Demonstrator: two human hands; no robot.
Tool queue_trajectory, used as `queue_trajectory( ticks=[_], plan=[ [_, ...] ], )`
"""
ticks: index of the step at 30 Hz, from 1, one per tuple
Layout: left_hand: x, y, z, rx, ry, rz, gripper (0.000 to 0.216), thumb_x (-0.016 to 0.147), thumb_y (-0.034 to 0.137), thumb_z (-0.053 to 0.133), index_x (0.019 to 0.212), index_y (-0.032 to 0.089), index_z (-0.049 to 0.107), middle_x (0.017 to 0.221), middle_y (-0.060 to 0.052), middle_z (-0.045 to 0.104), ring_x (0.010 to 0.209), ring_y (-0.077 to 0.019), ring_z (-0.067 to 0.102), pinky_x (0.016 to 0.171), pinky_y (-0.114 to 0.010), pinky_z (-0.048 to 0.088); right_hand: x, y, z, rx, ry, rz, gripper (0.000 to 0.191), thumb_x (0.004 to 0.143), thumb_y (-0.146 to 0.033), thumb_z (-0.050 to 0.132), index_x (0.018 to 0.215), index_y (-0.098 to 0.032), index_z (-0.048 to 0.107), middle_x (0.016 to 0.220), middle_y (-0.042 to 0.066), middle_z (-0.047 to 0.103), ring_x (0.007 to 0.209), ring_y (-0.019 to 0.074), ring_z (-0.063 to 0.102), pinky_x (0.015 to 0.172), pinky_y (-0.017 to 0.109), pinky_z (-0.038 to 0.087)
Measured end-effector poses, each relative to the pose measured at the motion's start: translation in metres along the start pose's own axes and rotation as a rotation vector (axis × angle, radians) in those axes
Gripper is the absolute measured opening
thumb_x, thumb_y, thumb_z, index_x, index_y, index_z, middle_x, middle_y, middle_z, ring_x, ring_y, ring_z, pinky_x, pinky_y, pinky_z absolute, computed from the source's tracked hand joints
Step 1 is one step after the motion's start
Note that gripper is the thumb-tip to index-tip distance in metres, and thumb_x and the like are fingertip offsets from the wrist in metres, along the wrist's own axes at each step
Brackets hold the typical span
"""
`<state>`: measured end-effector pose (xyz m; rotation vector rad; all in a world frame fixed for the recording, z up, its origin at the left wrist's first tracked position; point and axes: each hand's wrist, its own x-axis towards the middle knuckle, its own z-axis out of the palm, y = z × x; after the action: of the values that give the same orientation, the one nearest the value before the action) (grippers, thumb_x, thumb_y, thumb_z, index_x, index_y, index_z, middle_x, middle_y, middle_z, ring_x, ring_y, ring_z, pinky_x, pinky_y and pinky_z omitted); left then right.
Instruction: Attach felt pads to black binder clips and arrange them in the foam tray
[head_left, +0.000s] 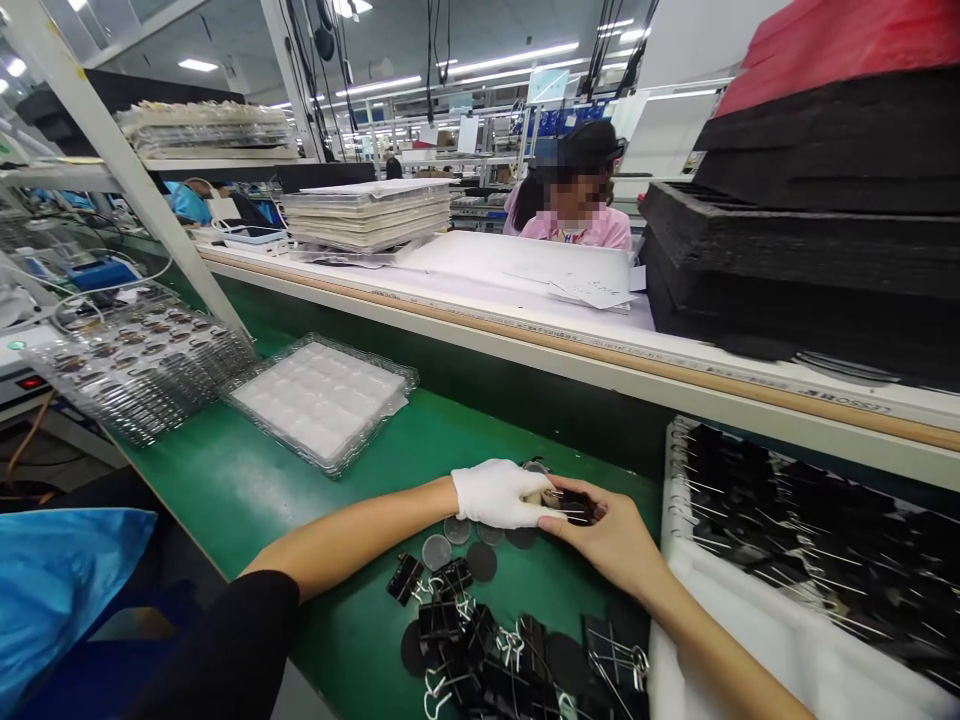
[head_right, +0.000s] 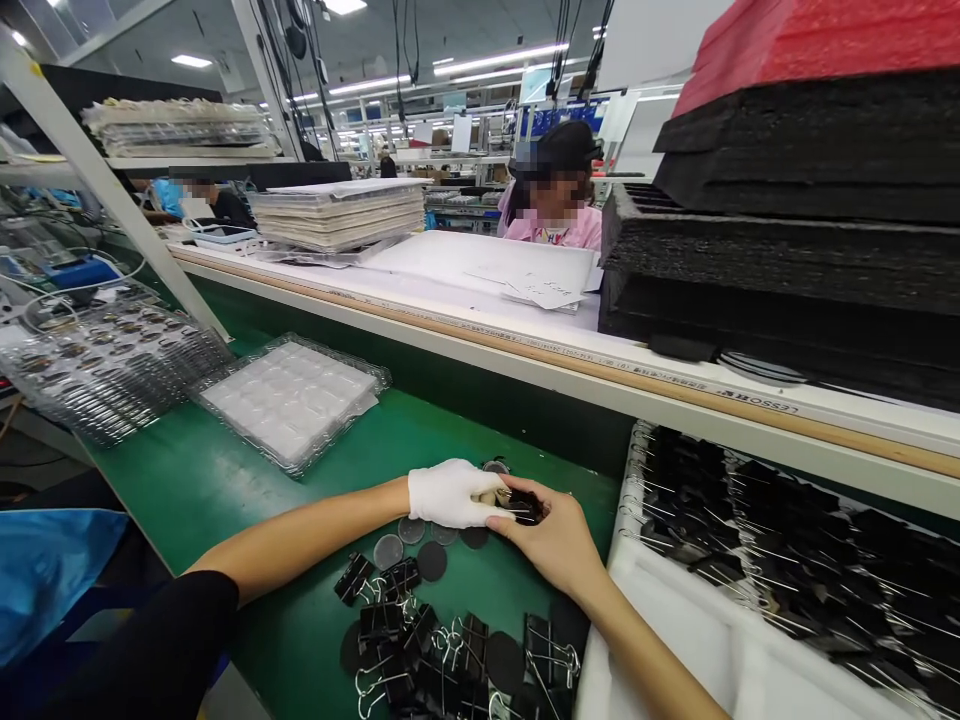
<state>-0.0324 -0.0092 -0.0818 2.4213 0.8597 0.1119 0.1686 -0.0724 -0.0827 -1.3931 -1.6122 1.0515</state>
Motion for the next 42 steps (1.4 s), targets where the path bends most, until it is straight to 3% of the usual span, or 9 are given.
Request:
queue_trajectory(
  ticks=[4, 8, 13, 16, 20, 27, 29, 34, 42],
  plan=[
    [0.0, 0.0, 0.001, -0.014, 0.002, 0.024, 0.041, 0.095, 0.055, 0.058, 0.125, 0.028, 0.065, 0.091, 0.001, 0.076, 0.082, -0.0168, 0.071, 0.067, -0.023, 0.044, 0.0, -0.003, 0.0, 0.019, 0.005, 0.011, 0.052, 0.064, -0.043, 0.087, 0.11, -0.02, 0.08, 0.106, 0.011, 0.081, 0.095, 0.0321, 0.078, 0.087, 0.045, 0.063],
    [-0.004, 0.009, -0.007, -0.06, 0.036, 0.042, 0.037, 0.092, 0.051, 0.062, 0.116, 0.023, 0.068, 0.081, 0.002, 0.073, 0.074, -0.015, 0.068, 0.065, -0.022, 0.044, 0.002, -0.012, -0.006, 0.022, -0.046, -0.013, 0.053, 0.063, -0.04, 0.089, 0.111, -0.02, 0.079, 0.112, 0.01, 0.08, 0.103, 0.0323, 0.075, 0.099, 0.049, 0.059],
    [-0.009, 0.004, -0.035, -0.23, 0.233, -0.134, 0.042, 0.087, 0.058, 0.063, 0.099, 0.019, 0.071, 0.069, 0.002, 0.066, 0.064, -0.0128, 0.061, 0.059, -0.021, 0.044, 0.026, -0.02, -0.033, 0.11, -0.191, -0.04, 0.081, 0.062, -0.039, 0.091, 0.136, -0.021, 0.063, 0.138, 0.011, 0.068, 0.122, 0.0285, 0.067, 0.109, 0.045, 0.054],
    [-0.01, -0.017, -0.051, -0.412, 0.294, -0.312, 0.047, 0.088, 0.063, 0.059, 0.095, 0.018, 0.067, 0.066, 0.002, 0.063, 0.052, -0.0109, 0.056, 0.05, -0.022, 0.043, 0.046, -0.018, -0.041, -0.148, -0.096, 0.019, 0.064, 0.073, -0.04, 0.084, 0.131, -0.019, 0.065, 0.126, 0.014, 0.071, 0.109, 0.0268, 0.07, 0.1, 0.046, 0.057],
    [-0.012, -0.041, -0.053, -0.495, 0.286, -0.339, 0.043, 0.088, 0.06, 0.061, 0.092, 0.018, 0.062, 0.066, 0.001, 0.063, 0.048, -0.0098, 0.054, 0.049, -0.021, 0.043, 0.063, -0.013, -0.028, -0.584, -0.116, 0.103, 0.054, 0.08, -0.047, 0.079, 0.125, -0.019, 0.069, 0.112, 0.013, 0.074, 0.098, 0.0276, 0.07, 0.092, 0.045, 0.056],
    [-0.009, -0.048, -0.047, -0.354, 0.291, -0.217, 0.04, 0.086, 0.057, 0.062, 0.102, 0.02, 0.066, 0.078, 0.001, 0.068, 0.059, -0.0125, 0.06, 0.058, -0.023, 0.045, 0.067, 0.01, -0.01, -0.649, -0.153, 0.016, 0.046, 0.079, -0.051, 0.08, 0.113, -0.02, 0.076, 0.121, 0.014, 0.069, 0.12, 0.0323, 0.061, 0.103, 0.048, 0.049],
    [-0.011, -0.049, -0.058, -0.268, 0.232, -0.213, 0.043, 0.087, 0.062, 0.057, 0.091, 0.02, 0.068, 0.074, 0.0, 0.068, 0.058, -0.0133, 0.058, 0.057, -0.024, 0.041, 0.067, 0.016, -0.011, -0.596, -0.134, 0.001, 0.045, 0.078, -0.049, 0.081, 0.112, -0.019, 0.076, 0.123, 0.014, 0.069, 0.12, 0.0313, 0.061, 0.104, 0.047, 0.048],
    [-0.019, -0.044, -0.086, -0.046, -0.189, -0.43, 0.065, 0.083, 0.079, 0.048, 0.063, 0.021, 0.068, 0.057, -0.004, 0.063, 0.045, -0.016, 0.05, 0.055, -0.029, 0.037, 0.062, 0.014, -0.01, -0.551, -0.183, -0.065, 0.048, 0.084, -0.046, 0.077, 0.125, -0.021, 0.071, 0.128, 0.013, 0.067, 0.12, 0.0298, 0.061, 0.105, 0.048, 0.046],
    [-0.025, -0.022, -0.11, 0.354, -0.166, -0.617, 0.078, 0.076, 0.092, 0.039, 0.068, 0.022, 0.072, 0.077, -0.01, 0.073, 0.076, -0.0284, 0.066, 0.075, -0.035, 0.046, 0.052, -0.002, -0.003, -0.58, -0.183, 0.012, 0.046, 0.08, -0.039, 0.082, 0.121, -0.025, 0.066, 0.132, 0.013, 0.061, 0.128, 0.0354, 0.052, 0.104, 0.054, 0.041]
  ],
)
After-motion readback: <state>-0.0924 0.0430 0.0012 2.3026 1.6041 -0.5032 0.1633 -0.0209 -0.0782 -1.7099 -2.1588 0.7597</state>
